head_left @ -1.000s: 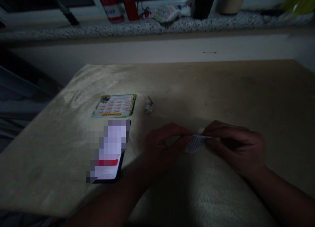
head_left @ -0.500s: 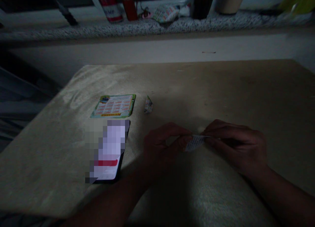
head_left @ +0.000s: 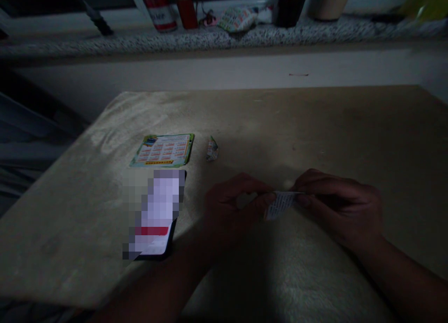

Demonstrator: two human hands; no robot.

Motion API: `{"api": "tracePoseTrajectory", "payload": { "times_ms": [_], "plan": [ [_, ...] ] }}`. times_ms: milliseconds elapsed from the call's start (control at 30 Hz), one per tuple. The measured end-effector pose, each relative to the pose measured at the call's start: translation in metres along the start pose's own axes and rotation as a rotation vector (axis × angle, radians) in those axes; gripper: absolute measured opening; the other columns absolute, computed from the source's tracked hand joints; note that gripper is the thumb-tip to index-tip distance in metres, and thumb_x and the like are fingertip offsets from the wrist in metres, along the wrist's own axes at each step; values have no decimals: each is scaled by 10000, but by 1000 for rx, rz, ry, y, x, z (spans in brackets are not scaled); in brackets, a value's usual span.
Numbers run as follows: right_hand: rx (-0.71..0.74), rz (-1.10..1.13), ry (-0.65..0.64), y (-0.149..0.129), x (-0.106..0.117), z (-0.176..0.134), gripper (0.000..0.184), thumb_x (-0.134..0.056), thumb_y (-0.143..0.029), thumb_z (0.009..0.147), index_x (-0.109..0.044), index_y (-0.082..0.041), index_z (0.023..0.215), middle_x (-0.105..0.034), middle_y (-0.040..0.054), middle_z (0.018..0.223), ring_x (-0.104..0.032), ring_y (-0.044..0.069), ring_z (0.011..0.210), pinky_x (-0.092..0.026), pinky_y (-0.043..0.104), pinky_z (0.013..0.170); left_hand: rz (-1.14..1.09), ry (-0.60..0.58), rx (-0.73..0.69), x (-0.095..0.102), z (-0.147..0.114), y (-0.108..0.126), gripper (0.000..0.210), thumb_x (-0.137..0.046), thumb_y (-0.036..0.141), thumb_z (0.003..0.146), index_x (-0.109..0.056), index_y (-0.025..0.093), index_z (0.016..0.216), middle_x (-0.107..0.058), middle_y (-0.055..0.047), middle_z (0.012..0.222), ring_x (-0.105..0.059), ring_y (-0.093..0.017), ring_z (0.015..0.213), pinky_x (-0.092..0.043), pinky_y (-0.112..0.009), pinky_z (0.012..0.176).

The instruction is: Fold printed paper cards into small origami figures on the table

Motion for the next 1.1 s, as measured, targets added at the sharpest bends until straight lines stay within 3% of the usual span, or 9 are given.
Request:
{"api": "tracePoseTrajectory", "payload": {
  "times_ms": [433,767,1100],
  "plan": [
    [-24,-16,16,3,1,-1,270,-740,0,793,-801,-236,911,-775,27,798,-716,171,721,-598,291,607,-48,-21,18,-1,-1,-4,44,-793,192,820,-787,221,853,-732,-9,772,-676,-129,702,-533,-235,629],
    [51,-68,-105,-3,-15,1,266,-742,-28,796,-791,-226,967,-764,52,781,-712,196,699,-583,341,597,-44,-54,-29,-8,0,4,78,-813,150,786,-795,222,813,-728,-19,746,-674,-146,694,-557,-275,635],
    [50,-104,-84,-6,-13,3,253,-727,-25,792,-814,-227,916,-764,51,769,-717,186,659,-589,309,554,-59,-72,19,-12,-1,-2,49,-823,184,785,-807,219,816,-731,-33,755,-683,-158,703,-555,-277,629]
  ]
}}
Point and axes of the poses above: each hand's wrist, its own z-axis towards the middle knuckle, its own x-axis out of the back of the hand, y = z × x, the point moved 10 cm from there along z, towards the middle knuckle
